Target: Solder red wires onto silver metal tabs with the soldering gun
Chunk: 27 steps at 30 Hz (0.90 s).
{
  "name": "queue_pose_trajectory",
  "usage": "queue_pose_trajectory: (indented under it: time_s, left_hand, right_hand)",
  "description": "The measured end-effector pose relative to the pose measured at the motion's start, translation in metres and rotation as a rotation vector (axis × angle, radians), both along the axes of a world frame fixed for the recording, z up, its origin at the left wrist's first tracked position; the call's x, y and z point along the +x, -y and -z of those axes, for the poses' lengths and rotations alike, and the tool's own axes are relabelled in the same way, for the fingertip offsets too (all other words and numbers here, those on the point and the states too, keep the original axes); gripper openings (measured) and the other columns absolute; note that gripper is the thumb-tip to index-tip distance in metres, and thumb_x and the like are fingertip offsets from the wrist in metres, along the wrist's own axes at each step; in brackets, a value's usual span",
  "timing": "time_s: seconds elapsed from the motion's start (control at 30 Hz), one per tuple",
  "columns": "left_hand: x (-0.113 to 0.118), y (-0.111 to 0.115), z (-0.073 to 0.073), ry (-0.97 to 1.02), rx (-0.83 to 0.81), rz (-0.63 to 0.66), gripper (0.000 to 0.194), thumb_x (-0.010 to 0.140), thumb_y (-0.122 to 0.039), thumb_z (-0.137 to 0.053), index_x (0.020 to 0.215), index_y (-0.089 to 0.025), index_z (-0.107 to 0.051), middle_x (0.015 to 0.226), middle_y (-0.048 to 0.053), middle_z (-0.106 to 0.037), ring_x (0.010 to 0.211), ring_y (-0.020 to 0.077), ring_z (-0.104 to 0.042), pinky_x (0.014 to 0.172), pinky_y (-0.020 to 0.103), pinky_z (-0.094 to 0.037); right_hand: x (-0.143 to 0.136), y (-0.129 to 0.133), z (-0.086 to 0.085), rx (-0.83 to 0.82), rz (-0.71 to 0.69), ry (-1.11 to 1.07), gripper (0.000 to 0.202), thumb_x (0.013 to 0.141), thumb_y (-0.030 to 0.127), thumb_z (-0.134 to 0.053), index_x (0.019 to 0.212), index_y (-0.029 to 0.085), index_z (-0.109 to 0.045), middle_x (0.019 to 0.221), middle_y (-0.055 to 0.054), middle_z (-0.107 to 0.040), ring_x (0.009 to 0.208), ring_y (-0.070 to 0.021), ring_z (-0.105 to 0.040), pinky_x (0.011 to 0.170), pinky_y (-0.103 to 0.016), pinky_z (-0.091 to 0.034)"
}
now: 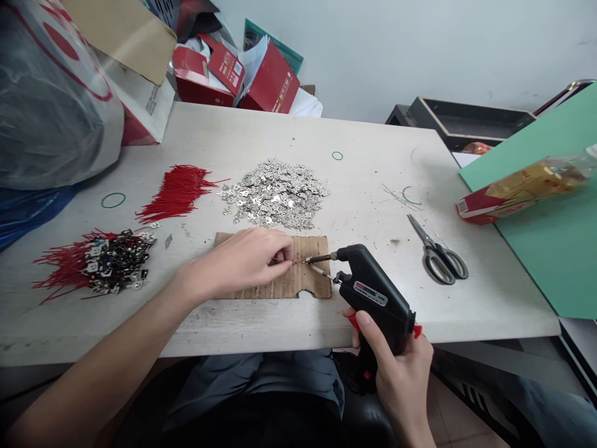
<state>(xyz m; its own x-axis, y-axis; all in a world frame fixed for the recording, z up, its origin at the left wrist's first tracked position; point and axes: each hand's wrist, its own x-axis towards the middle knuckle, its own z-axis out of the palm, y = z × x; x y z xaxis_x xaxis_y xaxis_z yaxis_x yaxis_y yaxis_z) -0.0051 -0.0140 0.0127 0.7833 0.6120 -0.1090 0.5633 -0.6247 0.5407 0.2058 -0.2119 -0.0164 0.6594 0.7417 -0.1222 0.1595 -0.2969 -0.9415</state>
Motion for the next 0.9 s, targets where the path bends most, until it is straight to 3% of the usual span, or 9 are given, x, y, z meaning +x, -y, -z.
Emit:
queue_pose_trajectory:
  time_s: [0.43,0.7,0.9]
  left_hand:
    - [0.0002,-0.0007,-0.0013,0.002,-0.021,-0.009,0.019,0.102,-0.020,-0.060,0.084,-0.019,-0.062,0.092,0.005,-0.074,0.075,0.0165,-0.059,0.063,0.031,-0.037]
    - [0.0003,0.0001,-0.0015,0.008,-0.037,-0.008,0.021,0.104,-0.019,-0.062,0.082,-0.018,-0.061,0.090,0.005,-0.072,0.075,0.0159,-0.060,0.063,0.031,-0.037]
    - [-0.0001,0.0000,-0.0011,0.012,-0.050,-0.011,0.020,0.103,-0.019,-0.060,0.083,-0.019,-0.061,0.092,0.005,-0.073,0.076,0.0161,-0.060,0.063,0.030,-0.038]
  right_hand:
    - [0.0033,0.0008,0.0029,0.003,-0.008,0.034,0.038,0.091,0.053,-0.089,0.089,0.016,-0.090,0.073,-0.008,-0.074,0.062,-0.0207,-0.066,0.057,-0.031,-0.056]
    - [0.0037,0.0009,0.0045,0.008,0.012,0.014,0.037,0.090,0.051,-0.091,0.090,0.015,-0.090,0.076,-0.010,-0.077,0.060,-0.0210,-0.066,0.052,-0.031,-0.053]
    - [0.0031,0.0011,0.0029,-0.007,0.003,-0.018,0.038,0.091,0.054,-0.091,0.093,0.016,-0.090,0.068,-0.006,-0.071,0.056,-0.0180,-0.062,0.050,-0.029,-0.051]
